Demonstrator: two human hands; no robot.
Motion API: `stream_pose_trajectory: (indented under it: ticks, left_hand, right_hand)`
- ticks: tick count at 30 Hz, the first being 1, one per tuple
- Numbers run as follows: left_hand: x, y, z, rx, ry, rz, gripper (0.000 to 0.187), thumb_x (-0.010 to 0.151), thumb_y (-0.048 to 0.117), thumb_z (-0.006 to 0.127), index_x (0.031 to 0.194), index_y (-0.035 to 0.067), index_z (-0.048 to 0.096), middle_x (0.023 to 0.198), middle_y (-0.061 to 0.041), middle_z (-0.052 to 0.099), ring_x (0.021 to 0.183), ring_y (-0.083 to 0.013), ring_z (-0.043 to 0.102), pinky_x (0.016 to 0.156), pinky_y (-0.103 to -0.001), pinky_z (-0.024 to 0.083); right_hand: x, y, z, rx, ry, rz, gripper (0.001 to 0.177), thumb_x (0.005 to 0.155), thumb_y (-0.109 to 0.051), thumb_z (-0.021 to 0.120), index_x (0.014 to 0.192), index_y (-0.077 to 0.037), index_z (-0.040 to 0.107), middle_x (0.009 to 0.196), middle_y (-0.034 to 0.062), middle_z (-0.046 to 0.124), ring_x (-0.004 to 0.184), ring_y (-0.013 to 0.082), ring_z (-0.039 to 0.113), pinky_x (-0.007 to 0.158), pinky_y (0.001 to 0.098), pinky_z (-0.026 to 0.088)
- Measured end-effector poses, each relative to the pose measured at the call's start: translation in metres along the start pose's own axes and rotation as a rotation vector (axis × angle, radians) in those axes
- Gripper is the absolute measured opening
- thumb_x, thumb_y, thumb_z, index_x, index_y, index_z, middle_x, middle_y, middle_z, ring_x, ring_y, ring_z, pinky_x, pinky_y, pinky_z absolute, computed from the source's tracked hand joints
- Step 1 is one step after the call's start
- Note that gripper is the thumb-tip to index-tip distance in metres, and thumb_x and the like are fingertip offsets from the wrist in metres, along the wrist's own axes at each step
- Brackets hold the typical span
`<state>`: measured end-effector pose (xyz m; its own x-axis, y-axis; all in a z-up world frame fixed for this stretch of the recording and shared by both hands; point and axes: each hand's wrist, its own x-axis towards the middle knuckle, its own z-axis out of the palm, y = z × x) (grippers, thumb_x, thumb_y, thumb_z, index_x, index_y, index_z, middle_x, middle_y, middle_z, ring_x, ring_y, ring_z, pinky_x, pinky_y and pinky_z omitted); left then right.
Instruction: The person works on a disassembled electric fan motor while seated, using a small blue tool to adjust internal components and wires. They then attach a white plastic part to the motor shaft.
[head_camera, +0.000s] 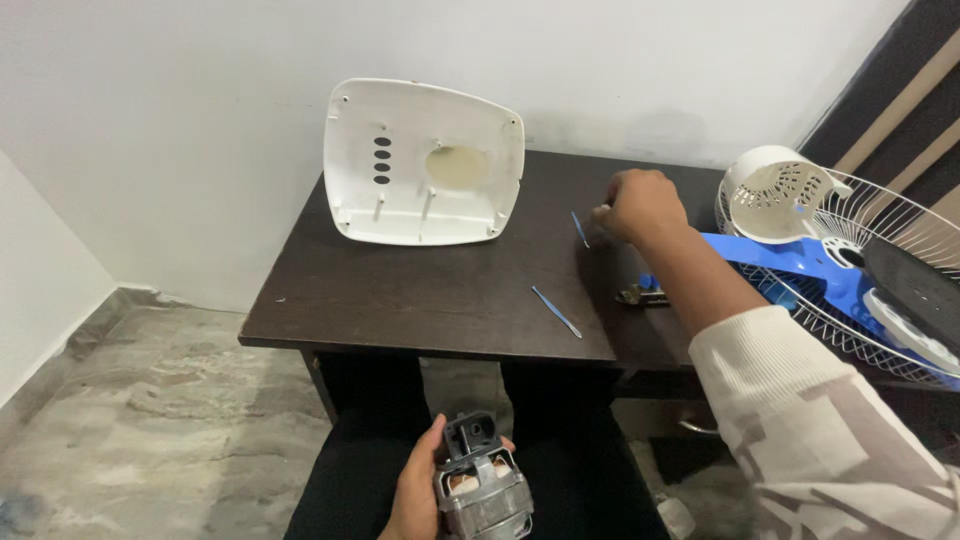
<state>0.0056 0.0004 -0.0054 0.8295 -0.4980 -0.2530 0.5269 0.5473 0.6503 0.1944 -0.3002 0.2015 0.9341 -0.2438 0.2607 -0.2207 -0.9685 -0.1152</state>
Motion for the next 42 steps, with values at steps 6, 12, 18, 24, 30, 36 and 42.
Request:
stream_pose_trajectory:
  ticks: [6, 12, 18, 24, 30, 36, 42]
  left_hand:
    - [-0.012, 0.004, 0.008, -0.092, -0.189, -0.083, 0.077, 0.101, 0.057, 0.023, 0.108, -0.004, 0.071, 0.084, -0.015, 0.075, 0.076, -0.0232, 0.075, 0.071, -0.037, 0.062]
    - [-0.016, 0.007, 0.000, 0.015, -0.209, -0.092, 0.080, 0.100, 0.066, 0.026, 0.114, -0.002, 0.067, 0.094, -0.014, 0.075, 0.084, -0.0225, 0.075, 0.076, -0.037, 0.062]
    - [-0.009, -0.005, 0.002, 0.178, -0.163, -0.182, 0.079, 0.098, 0.069, 0.030, 0.123, 0.003, 0.066, 0.106, -0.010, 0.075, 0.094, -0.0183, 0.074, 0.084, -0.032, 0.060]
    - [-0.006, -0.001, 0.000, 0.301, -0.119, -0.189, 0.080, 0.096, 0.070, 0.029, 0.124, 0.004, 0.065, 0.109, -0.012, 0.074, 0.099, -0.0197, 0.074, 0.087, -0.034, 0.060]
    - [-0.007, -0.002, 0.006, 0.312, -0.208, -0.145, 0.082, 0.098, 0.069, 0.031, 0.130, 0.002, 0.065, 0.120, -0.011, 0.072, 0.108, -0.0185, 0.069, 0.095, -0.033, 0.056]
    - [-0.007, 0.001, 0.007, 0.406, -0.177, -0.176, 0.083, 0.095, 0.071, 0.027, 0.128, 0.005, 0.065, 0.118, -0.011, 0.072, 0.108, -0.0175, 0.070, 0.094, -0.032, 0.057]
    - [-0.003, -0.003, 0.003, 0.404, -0.238, -0.123, 0.084, 0.097, 0.072, 0.027, 0.123, 0.003, 0.067, 0.113, -0.010, 0.072, 0.104, -0.0177, 0.070, 0.090, -0.033, 0.056]
  right_hand:
    - [-0.107, -0.044, -0.049, 0.836, 0.129, -0.121, 0.067, 0.083, -0.026, 0.080, 0.142, -0.009, 0.055, 0.116, 0.0122, 0.071, 0.098, 0.0213, 0.073, 0.083, 0.0393, 0.062]
    - [-0.280, -0.047, -0.003, 1.521, -0.207, -0.114, 0.072, 0.079, -0.022, 0.080, 0.141, 0.000, 0.053, 0.117, 0.0162, 0.069, 0.109, 0.0242, 0.068, 0.095, 0.0410, 0.055]
    - [-0.327, -0.021, 0.044, 1.520, -0.215, -0.058, 0.047, 0.092, -0.024, 0.071, 0.129, 0.005, 0.070, 0.113, 0.0136, 0.066, 0.098, 0.0190, 0.062, 0.087, 0.0341, 0.051]
    - [-0.331, -0.018, 0.055, 1.479, -0.215, -0.033, 0.046, 0.098, -0.027, 0.057, 0.129, 0.005, 0.069, 0.116, 0.0104, 0.066, 0.089, 0.0175, 0.061, 0.080, 0.0311, 0.052]
    - [-0.326, -0.019, 0.049, 1.413, -0.096, -0.217, 0.048, 0.103, -0.029, 0.051, 0.130, 0.006, 0.068, 0.117, 0.0106, 0.065, 0.091, 0.0159, 0.058, 0.082, 0.0281, 0.047]
    - [-0.321, -0.022, 0.053, 1.486, -0.130, -0.180, 0.049, 0.102, -0.032, 0.054, 0.130, 0.005, 0.069, 0.117, 0.0098, 0.064, 0.092, 0.0164, 0.055, 0.082, 0.0295, 0.047]
    - [-0.326, -0.024, 0.057, 1.521, -0.193, -0.249, 0.057, 0.099, -0.036, 0.062, 0.139, 0.005, 0.061, 0.120, 0.0120, 0.067, 0.114, 0.0196, 0.062, 0.102, 0.0332, 0.048]
